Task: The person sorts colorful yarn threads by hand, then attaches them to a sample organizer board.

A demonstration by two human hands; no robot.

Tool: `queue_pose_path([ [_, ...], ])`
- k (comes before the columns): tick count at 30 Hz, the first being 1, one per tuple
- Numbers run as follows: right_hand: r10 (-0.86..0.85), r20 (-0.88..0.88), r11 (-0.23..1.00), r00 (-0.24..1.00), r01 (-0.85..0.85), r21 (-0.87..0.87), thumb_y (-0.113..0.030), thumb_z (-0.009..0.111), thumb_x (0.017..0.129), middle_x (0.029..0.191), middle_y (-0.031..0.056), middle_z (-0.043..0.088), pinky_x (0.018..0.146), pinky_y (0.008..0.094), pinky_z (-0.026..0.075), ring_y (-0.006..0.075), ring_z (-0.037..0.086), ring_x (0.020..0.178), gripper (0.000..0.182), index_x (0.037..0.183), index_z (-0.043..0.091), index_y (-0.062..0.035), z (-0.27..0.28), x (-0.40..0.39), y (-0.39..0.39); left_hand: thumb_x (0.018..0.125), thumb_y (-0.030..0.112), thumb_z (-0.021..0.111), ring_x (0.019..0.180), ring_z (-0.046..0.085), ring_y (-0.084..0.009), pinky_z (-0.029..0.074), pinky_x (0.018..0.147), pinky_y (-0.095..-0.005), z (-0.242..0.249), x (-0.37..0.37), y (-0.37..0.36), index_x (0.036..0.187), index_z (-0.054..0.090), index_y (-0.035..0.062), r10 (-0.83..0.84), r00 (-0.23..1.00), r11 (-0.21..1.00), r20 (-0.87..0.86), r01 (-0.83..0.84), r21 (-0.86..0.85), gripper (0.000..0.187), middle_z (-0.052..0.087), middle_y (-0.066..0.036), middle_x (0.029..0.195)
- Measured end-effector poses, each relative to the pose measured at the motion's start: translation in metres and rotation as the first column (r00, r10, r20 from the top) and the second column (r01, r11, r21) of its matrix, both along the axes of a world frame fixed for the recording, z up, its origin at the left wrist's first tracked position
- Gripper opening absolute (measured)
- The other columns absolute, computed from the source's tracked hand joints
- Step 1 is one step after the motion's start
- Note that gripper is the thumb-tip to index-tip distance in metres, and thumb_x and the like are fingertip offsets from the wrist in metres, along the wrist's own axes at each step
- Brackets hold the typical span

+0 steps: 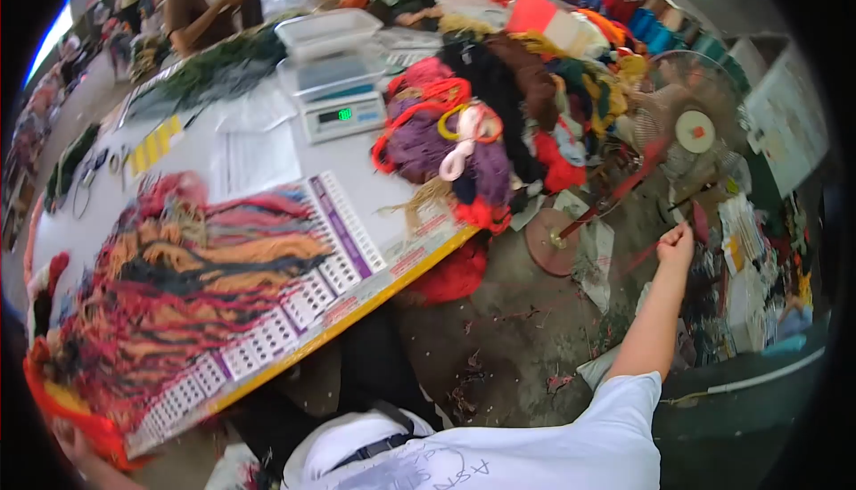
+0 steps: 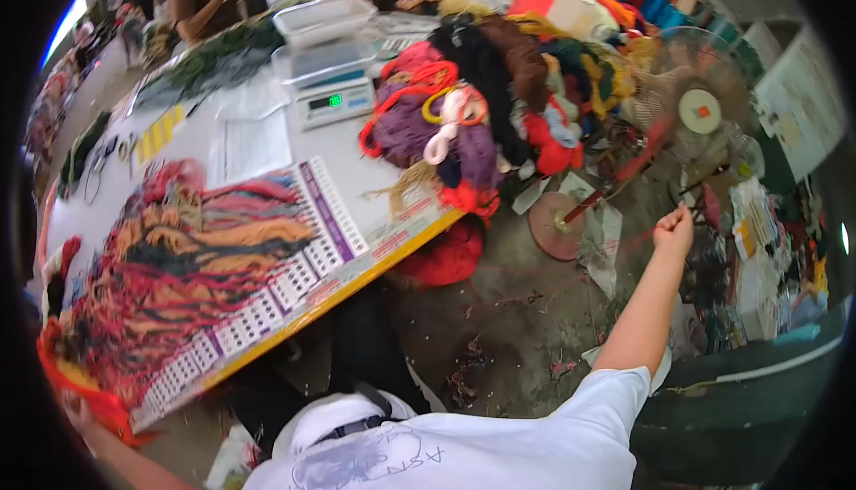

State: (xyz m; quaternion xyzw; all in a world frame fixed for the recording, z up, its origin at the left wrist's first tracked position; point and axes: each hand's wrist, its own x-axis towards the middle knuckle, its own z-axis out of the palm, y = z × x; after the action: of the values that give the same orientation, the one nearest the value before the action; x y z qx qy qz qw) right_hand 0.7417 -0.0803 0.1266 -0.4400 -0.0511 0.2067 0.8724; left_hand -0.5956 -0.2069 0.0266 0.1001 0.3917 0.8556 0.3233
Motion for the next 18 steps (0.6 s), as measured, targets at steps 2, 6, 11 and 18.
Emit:
queue_pose_path([
  [2,0.236,0.165,0.972,0.958,-0.235,-0.026,-0.017,0.06,0.088,0.065,-0.0065,0.052,0.041,0.0191,0.028,0.0033,0.036,0.048,0.016,0.1,0.062,-0.0074,0.021,-0.066,0.038,0.09,0.009,0.047,0.053,0.036,-0.0059,0.032,0.046,-0.0203,0.026,0.089,0.039,0.121,0.04,0.0028,-0.27,0.963,0.958,-0.004,0.269,0.098,0.032,0.047,0.002,0.078],
  [6,0.749,0.131,0.662,0.649,-0.739,-0.124,-0.011,0.056,0.089,0.079,-0.0007,0.056,0.044,0.0175,0.031,0.0019,0.04,0.055,0.027,0.112,0.055,0.0047,-0.023,-0.249,0.129,0.087,0.01,0.053,0.056,0.043,-0.006,0.039,0.048,-0.0195,0.045,0.366,0.141,0.135,0.036,0.0031,-0.777,0.626,0.624,0.069,0.75,0.218,0.052,0.058,0.001,0.086],
  [11,0.951,0.105,0.309,0.292,-0.856,-0.416,-0.014,0.063,0.085,0.076,0.0011,0.06,0.045,0.0148,0.034,0.0015,0.046,0.055,0.016,0.097,0.065,-0.0031,-0.109,-0.454,0.168,0.087,0.011,0.057,0.04,0.027,-0.0003,0.018,0.035,-0.0181,0.012,0.567,0.195,0.117,0.055,0.0031,-0.847,0.503,0.414,0.171,0.826,-0.383,0.031,0.036,0.01,0.057],
  [18,0.992,0.122,0.091,0.009,-0.724,-0.684,-0.013,0.066,0.081,0.066,-0.0012,0.059,0.045,0.0188,0.037,0.0034,0.048,0.05,0.013,0.085,0.065,-0.0005,-0.169,-0.536,0.172,0.087,0.013,0.055,0.042,0.027,-0.0027,0.019,0.038,-0.0213,-0.031,0.638,0.239,0.122,0.048,0.0009,-0.925,0.369,0.19,0.09,0.654,-0.732,0.037,0.035,0.007,0.058],
])
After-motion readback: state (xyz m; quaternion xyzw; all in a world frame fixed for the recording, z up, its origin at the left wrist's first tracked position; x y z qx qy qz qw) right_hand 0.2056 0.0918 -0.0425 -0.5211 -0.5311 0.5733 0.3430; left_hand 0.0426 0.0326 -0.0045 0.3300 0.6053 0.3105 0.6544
